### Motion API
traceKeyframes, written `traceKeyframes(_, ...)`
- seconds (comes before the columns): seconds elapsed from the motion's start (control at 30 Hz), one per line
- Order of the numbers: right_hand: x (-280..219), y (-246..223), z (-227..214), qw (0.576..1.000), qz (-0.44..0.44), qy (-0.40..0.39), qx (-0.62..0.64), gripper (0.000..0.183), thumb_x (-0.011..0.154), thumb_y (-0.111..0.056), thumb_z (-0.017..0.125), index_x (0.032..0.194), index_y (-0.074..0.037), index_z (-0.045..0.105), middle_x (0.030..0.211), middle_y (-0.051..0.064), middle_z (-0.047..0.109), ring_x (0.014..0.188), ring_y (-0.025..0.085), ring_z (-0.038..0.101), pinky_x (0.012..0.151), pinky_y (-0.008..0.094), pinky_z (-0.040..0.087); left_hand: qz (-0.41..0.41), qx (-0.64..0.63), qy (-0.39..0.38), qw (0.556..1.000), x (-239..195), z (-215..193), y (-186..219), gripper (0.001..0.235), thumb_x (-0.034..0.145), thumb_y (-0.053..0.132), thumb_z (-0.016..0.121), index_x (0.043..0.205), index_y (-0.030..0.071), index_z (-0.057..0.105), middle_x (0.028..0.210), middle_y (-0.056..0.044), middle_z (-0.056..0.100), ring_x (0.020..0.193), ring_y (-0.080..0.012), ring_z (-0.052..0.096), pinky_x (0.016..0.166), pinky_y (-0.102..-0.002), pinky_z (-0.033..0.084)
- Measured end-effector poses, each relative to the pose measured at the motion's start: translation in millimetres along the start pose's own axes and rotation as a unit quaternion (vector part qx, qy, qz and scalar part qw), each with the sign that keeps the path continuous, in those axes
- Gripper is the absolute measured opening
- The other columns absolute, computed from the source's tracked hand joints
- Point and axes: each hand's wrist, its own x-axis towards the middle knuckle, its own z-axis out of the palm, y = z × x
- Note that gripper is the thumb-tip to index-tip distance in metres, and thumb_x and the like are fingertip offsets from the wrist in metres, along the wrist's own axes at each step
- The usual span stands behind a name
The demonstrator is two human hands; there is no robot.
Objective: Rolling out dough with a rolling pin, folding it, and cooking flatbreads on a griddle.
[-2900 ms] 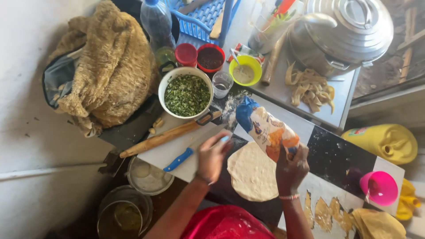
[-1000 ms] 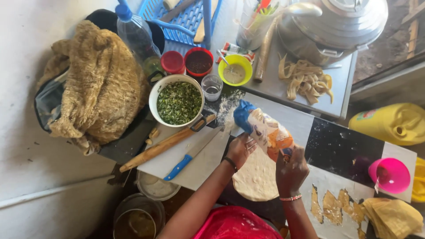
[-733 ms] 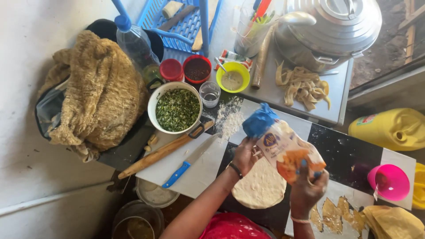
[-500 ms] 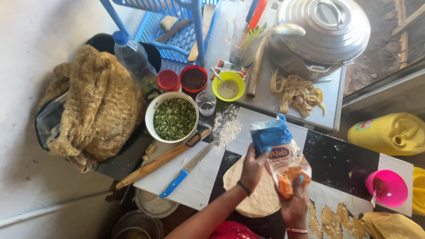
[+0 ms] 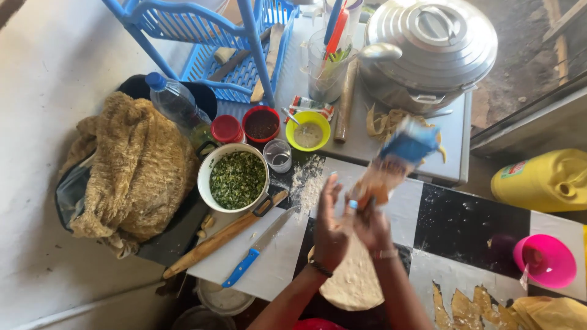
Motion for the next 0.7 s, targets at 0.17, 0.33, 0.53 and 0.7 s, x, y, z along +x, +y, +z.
traceKeyframes(0.17, 180.3, -28.9, -60.7, 0.986, 0.027, -0.152, 0.068, 0.039, 0.119, -0.015, 0.057, 0.153, 0.002, 0.05, 0.173, 0.039, 0.053, 0.157, 0.056, 0.055, 0.135, 0.062, 0.05, -0.131, 0.042, 0.099, 0.985, -68.0, -105.2, -44.6, 0.055, 0.111, 0.019, 0.062, 0.165, 0.008, 0.059, 0.163, -0.013, 0.071, 0.148, -0.0261, 0.071, 0.126, -0.04, 0.056)
traceKeyframes(0.33, 190.5, -43.8, -65.8, 0.992, 0.026, -0.087, -0.093, 0.038, 0.125, -0.01, 0.041, 0.154, 0.01, 0.057, 0.158, 0.037, 0.067, 0.149, 0.049, 0.068, 0.125, 0.05, 0.061, -0.22, -0.054, 0.223, 0.948, -170.8, -217.8, -149.3, 0.055, 0.11, 0.027, 0.067, 0.154, -0.006, 0.069, 0.146, -0.023, 0.08, 0.139, -0.0341, 0.078, 0.123, -0.047, 0.062)
traceKeyframes(0.53, 231.0, -93.6, -87.9, 0.991, -0.021, -0.025, -0.131, 0.041, 0.115, -0.011, 0.039, 0.147, -0.001, 0.064, 0.156, 0.026, 0.074, 0.148, 0.042, 0.072, 0.132, 0.052, 0.057, -0.326, 0.039, 0.326, 0.886, -207.0, -263.8, -148.1, 0.035, 0.121, 0.012, 0.058, 0.149, -0.001, 0.075, 0.135, -0.017, 0.085, 0.119, -0.0285, 0.08, 0.107, -0.04, 0.061)
traceKeyframes(0.7, 184.2, -98.4, -37.4, 0.182, -0.536, -0.007, -0.825, 0.041, 0.118, -0.021, 0.061, 0.146, 0.001, 0.081, 0.15, 0.02, 0.073, 0.142, 0.048, 0.055, 0.122, 0.064, 0.039, -0.267, 0.073, 0.276, 0.921, -173.1, -238.3, -108.1, 0.035, 0.117, 0.02, 0.062, 0.142, 0.002, 0.079, 0.132, -0.017, 0.088, 0.117, -0.0265, 0.085, 0.109, -0.04, 0.068)
